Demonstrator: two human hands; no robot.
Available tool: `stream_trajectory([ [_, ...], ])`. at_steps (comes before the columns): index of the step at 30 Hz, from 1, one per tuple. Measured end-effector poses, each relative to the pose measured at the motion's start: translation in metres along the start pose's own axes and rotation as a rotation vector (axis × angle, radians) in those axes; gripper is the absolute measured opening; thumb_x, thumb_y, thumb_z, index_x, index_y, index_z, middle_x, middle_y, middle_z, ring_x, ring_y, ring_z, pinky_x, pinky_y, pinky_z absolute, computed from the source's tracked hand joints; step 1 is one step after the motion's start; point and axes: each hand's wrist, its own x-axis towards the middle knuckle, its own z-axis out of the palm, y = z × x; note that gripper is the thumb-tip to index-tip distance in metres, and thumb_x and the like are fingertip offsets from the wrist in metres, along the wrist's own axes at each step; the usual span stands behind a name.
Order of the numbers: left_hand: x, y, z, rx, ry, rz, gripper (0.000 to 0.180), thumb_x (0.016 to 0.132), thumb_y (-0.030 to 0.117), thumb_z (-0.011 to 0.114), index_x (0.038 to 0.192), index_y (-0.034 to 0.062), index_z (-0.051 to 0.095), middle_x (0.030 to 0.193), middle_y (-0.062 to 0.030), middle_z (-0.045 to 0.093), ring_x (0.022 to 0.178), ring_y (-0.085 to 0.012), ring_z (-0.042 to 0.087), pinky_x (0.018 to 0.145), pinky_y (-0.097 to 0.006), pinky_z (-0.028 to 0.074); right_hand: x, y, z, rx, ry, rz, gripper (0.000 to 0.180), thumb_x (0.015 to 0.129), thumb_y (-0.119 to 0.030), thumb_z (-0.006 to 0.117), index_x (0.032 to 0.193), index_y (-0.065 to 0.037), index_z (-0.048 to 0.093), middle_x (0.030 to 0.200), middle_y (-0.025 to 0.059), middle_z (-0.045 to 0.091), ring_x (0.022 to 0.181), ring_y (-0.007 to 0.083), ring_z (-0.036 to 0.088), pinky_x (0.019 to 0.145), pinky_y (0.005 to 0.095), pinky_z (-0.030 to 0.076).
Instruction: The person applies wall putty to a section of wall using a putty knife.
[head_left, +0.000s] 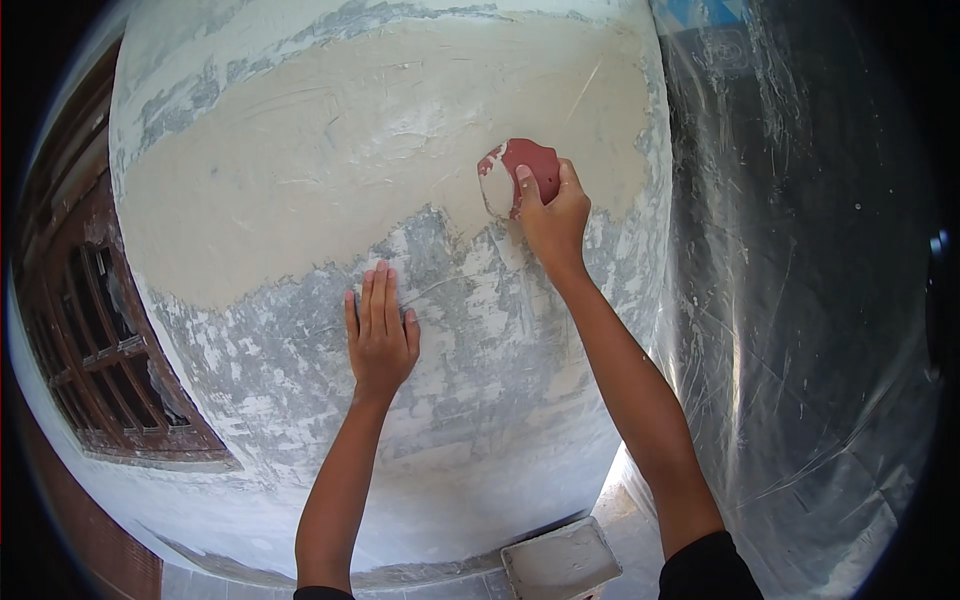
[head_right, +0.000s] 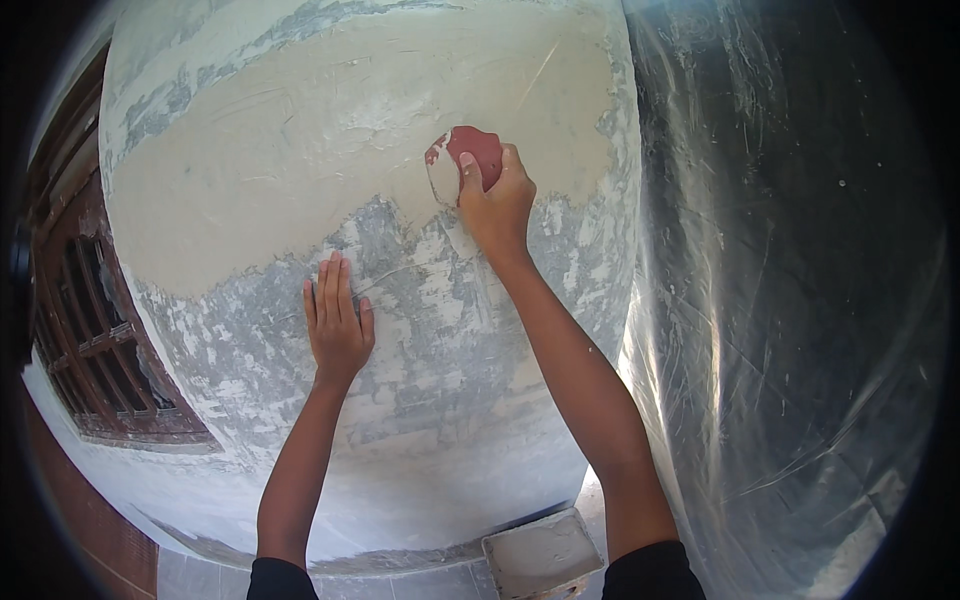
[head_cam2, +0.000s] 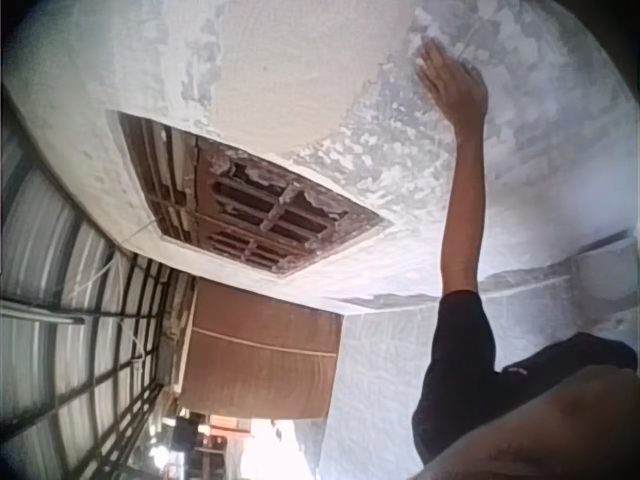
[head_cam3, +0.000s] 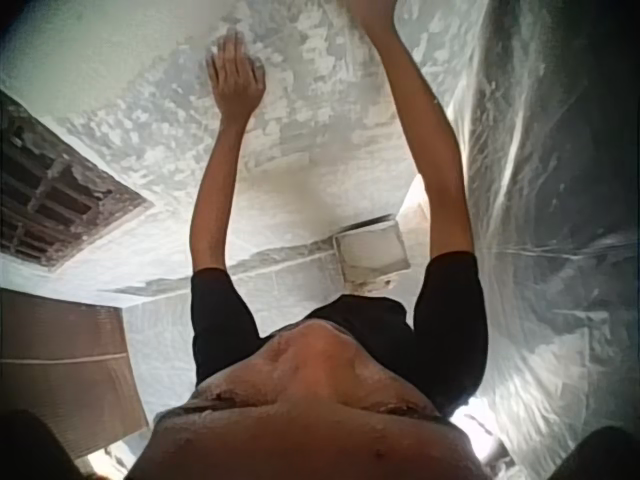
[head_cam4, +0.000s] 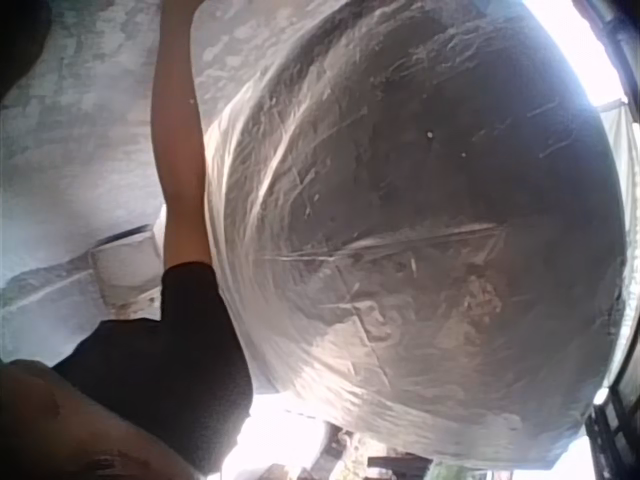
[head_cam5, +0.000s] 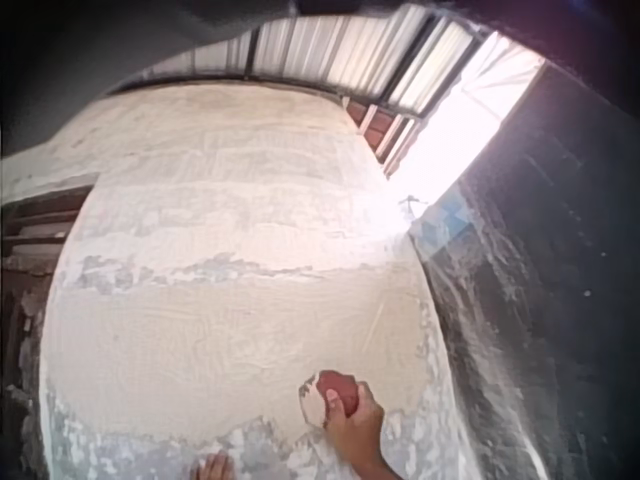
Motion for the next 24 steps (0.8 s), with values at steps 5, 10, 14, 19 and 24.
stream_trajectory([
  [5,0.0,0.0,0.0,0.004,0.003,0.0,0.053,0.096,0.015,0.048,0.146,-0.0011,0.041,0.152,-0.0143,0.042,0.145,-0.0277,0.035,0.121,-0.05,0.021,-0.005,-0.004,0.001,-0.038,0.009,-0.045,0.025,0.09,-0.016,0.069,0.103,0.004,0.061,0.088,0.0192,0.07,0.08,0.0313,0.07,0.076,0.0381,0.054],
  [10,0.001,0.001,-0.001,0.0,-0.002,0.003,0.053,0.096,0.016,0.049,0.146,-0.0015,0.041,0.152,-0.0147,0.042,0.145,-0.0279,0.034,0.121,-0.05,0.021,0.003,-0.003,-0.002,-0.002,0.111,0.062,0.026,0.09,-0.019,0.07,0.103,0.003,0.061,0.087,0.0208,0.069,0.082,0.0333,0.07,0.077,0.0401,0.053],
  [14,0.0,-0.001,0.0,-0.001,-0.001,0.003,0.053,0.096,0.016,0.049,0.146,-0.0017,0.041,0.152,-0.0148,0.042,0.145,-0.028,0.035,0.121,-0.05,0.021,-0.006,0.0,-0.002,-0.118,-0.095,-0.108,0.026,0.092,-0.018,0.068,0.105,0.003,0.061,0.089,0.0186,0.071,0.083,0.0286,0.071,0.075,0.0369,0.055],
  [19,0.001,0.001,0.001,0.008,0.001,0.005,0.053,0.097,0.017,0.048,0.146,-0.0016,0.041,0.152,-0.0146,0.042,0.145,-0.028,0.035,0.121,-0.05,0.021,0.001,0.004,-0.001,0.217,0.058,0.149,0.029,0.092,-0.019,0.068,0.108,0.004,0.061,0.094,0.021,0.069,0.082,0.0316,0.07,0.076,0.0387,0.054],
  [24,0.0,0.0,-0.001,0.017,-0.005,0.005,0.053,0.097,0.016,0.048,0.146,-0.0014,0.041,0.152,-0.0145,0.042,0.145,-0.0279,0.034,0.121,-0.049,0.021,-0.008,0.001,0.007,-0.145,-0.076,-0.105,0.026,0.094,-0.019,0.067,0.107,0.003,0.06,0.092,0.0173,0.069,0.082,0.023,0.069,0.074,0.0354,0.054],
])
